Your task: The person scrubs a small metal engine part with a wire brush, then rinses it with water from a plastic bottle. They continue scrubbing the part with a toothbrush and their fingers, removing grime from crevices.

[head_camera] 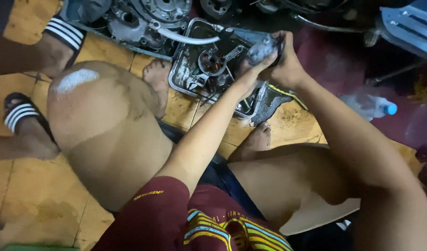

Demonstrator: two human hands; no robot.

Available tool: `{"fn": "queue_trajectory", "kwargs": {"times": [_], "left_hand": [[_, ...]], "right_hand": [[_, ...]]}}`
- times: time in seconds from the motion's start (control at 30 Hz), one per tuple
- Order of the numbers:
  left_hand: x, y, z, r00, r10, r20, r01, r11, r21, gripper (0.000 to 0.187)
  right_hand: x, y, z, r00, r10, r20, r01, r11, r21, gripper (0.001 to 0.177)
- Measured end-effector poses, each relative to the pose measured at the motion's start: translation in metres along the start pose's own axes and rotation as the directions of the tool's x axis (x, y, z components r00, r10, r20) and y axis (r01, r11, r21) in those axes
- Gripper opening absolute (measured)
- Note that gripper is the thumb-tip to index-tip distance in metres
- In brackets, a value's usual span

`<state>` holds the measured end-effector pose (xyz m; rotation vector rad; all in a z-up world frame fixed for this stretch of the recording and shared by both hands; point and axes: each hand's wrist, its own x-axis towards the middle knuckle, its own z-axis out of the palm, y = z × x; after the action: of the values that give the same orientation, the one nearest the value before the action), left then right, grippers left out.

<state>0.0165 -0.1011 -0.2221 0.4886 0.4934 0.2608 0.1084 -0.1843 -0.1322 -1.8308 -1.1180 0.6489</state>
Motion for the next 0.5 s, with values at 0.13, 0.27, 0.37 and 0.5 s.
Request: {"fn": "queue_trajectory", "kwargs": {"times": [0.13,0.27,0.37,0.5], "left_hand": [[-0.001,0.007,-0.011,0.997,-0.08,-0.025,0.08,0.997,0.015,0.076],[0.016,0.017,-0.032,0.961,0.114,0.253,-0.062,0.977,-0.203,0.046],[0.015,0.042,-0.028,0.909,0.198,0.366,-0.114,0.965,-0.238,0.057],[0.018,0.06,-0.022,0.873,0.228,0.432,-0.158,0.969,-0.191,0.079]], "right_hand": [[0.003,-0.027,-0.025,0.938,0.272,0.213,-0.305,0.942,0.138,0.102],[0.001,-0.048,-0.012,0.653,0.754,0.072,-0.682,0.628,-0.374,0.093],[-0.027,0.022,0.032,0.433,0.85,0.299,-0.295,0.448,-0.844,0.042],[-0.102,0.168,0.148,0.004,0.939,0.344,-0.521,0.295,-0.801,0.084]]}}
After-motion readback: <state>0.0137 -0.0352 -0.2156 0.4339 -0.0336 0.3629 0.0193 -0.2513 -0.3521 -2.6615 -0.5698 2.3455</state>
